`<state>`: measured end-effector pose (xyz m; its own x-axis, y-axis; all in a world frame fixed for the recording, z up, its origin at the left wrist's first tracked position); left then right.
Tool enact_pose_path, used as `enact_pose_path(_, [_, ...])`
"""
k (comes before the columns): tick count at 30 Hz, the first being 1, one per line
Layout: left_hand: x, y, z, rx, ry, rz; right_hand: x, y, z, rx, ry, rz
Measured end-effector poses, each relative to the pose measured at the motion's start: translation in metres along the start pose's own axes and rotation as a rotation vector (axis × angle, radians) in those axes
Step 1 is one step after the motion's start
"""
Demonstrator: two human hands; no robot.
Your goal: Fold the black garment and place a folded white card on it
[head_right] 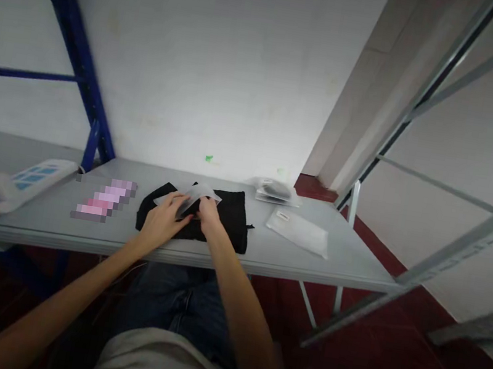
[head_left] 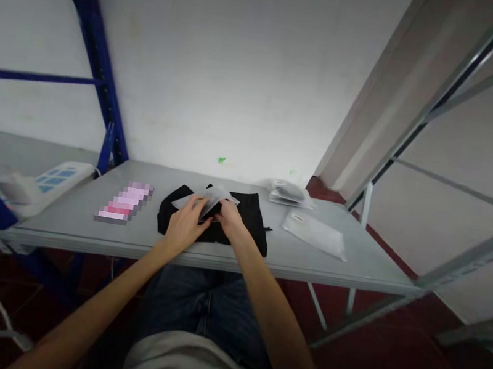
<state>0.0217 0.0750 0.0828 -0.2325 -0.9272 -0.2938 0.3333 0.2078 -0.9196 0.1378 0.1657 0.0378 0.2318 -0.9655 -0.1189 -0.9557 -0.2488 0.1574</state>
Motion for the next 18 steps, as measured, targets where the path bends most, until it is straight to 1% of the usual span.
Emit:
enact_pose_path(2, [0.0,-0.002,-0.003,-0.016,-0.024,0.016,0.015,-0.014,-0.004,0.129,0.059,0.005])
enact_pose_path(4, [0.0,-0.003,-0.004,-0.025,-0.014,0.028,0.035,-0.03,-0.014,0.326,0.101,0.027])
enact_pose_path(5, [-0.001,-0.003,-0.003,-0.027,0.002,0.034,0.046,-0.037,-0.021,0.478,0.115,0.046])
enact_pose_path(7, [-0.002,-0.002,-0.001,-0.024,0.054,0.036,0.064,-0.042,-0.041,0.961,0.11,0.08])
enact_pose_path(8, [-0.003,-0.001,-0.001,-0.015,0.08,0.036,0.071,-0.041,-0.05,1.173,0.075,0.093])
enact_pose_path(9, [-0.004,-0.001,-0.001,0.0,0.099,0.04,0.076,-0.037,-0.057,1.336,0.023,0.103])
enact_pose_path(10, [-0.004,-0.001,-0.003,0.02,0.114,0.044,0.079,-0.033,-0.062,1.431,-0.04,0.108])
enact_pose_path(12, [-0.006,0.001,-0.006,0.059,0.136,0.038,0.08,-0.024,-0.066,1.53,-0.173,0.088])
enact_pose_path(14, [-0.008,0.003,-0.01,0.086,0.145,0.032,0.075,-0.015,-0.063,1.586,-0.27,0.024])
enact_pose_path(16, [-0.009,0.005,-0.013,0.098,0.163,0.028,0.071,-0.008,-0.059,1.621,-0.336,-0.049])
enact_pose_path(18, [-0.01,0.004,-0.018,0.107,0.166,0.036,0.07,-0.006,-0.058,1.644,-0.363,-0.073])
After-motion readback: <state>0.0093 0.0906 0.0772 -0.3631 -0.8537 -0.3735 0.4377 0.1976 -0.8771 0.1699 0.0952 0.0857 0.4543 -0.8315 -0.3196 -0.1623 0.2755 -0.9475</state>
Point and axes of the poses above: each hand's wrist, its own x-axis away from the middle knuckle, its own y-axis out of the palm, z = x × y, the point moved 10 cm from there along -x, towards the middle knuckle, and after that the axes turned 15 degrees about -z, right-handed, at the moved point
